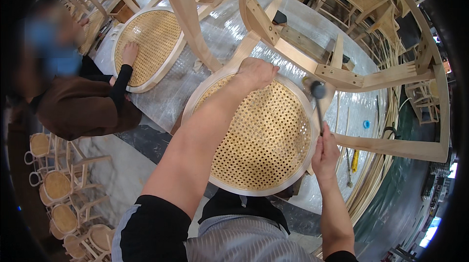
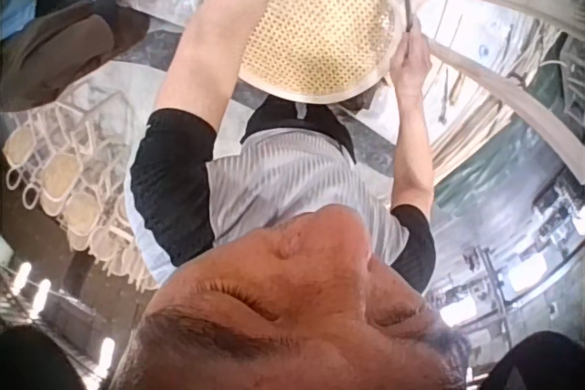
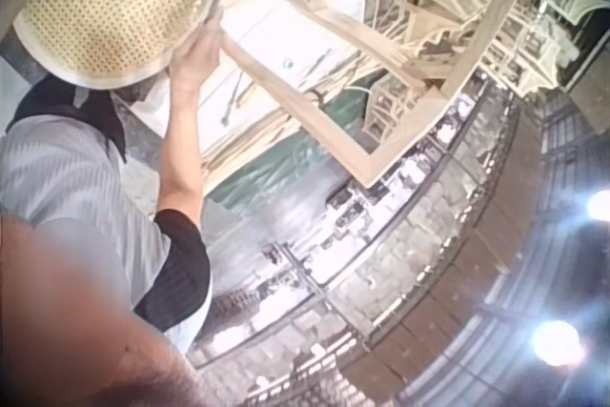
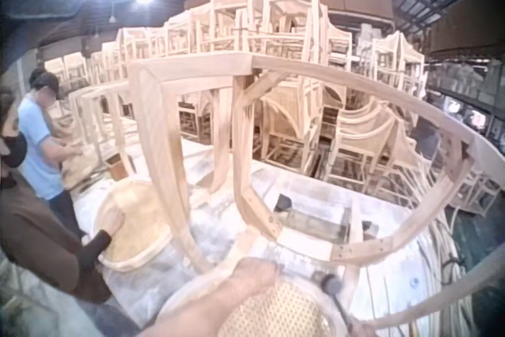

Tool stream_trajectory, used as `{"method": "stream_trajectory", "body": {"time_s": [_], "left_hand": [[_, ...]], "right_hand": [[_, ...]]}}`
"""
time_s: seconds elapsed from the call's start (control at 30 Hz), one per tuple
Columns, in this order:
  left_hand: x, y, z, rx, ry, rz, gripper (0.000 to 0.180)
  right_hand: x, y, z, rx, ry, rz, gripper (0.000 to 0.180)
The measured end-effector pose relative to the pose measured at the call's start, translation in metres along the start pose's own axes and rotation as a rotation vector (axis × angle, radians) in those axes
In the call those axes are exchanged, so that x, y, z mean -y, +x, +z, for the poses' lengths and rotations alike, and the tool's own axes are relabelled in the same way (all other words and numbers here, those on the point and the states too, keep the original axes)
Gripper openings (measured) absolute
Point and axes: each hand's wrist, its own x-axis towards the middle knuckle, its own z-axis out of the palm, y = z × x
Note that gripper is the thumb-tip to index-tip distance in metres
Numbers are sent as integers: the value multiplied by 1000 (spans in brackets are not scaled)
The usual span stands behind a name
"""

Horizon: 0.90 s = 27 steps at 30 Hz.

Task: The person uses a rubber mallet and a metal chisel to tap and secure the woven cane seat into the wooden chair frame. They repeatedly strike the chisel along the perimeter to embed the cane, then trim excess material with a utility knife.

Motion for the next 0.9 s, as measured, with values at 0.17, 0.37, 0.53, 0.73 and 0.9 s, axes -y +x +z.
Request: {"method": "stream_trajectory", "body": {"time_s": [0.17,0.37,0.53,0.73,0.9], "left_hand": [[-2,-1,0,11,-30,-23,60],[-2,0,1,-6,-31,-15,61],[-3,1,1,-2,-7,-4,60],[0,-1,1,-17,3,5,59],[-2,2,1,-24,-36,-2,59]], "right_hand": [[-6,7,-6,-23,-5,85,49],[-10,-2,-4,199,-65,139,48],[-8,-6,2,-148,-3,-83,50],[-10,-5,-9,56,-28,81,50],[-11,-3,-6,191,-116,102,47]]}}
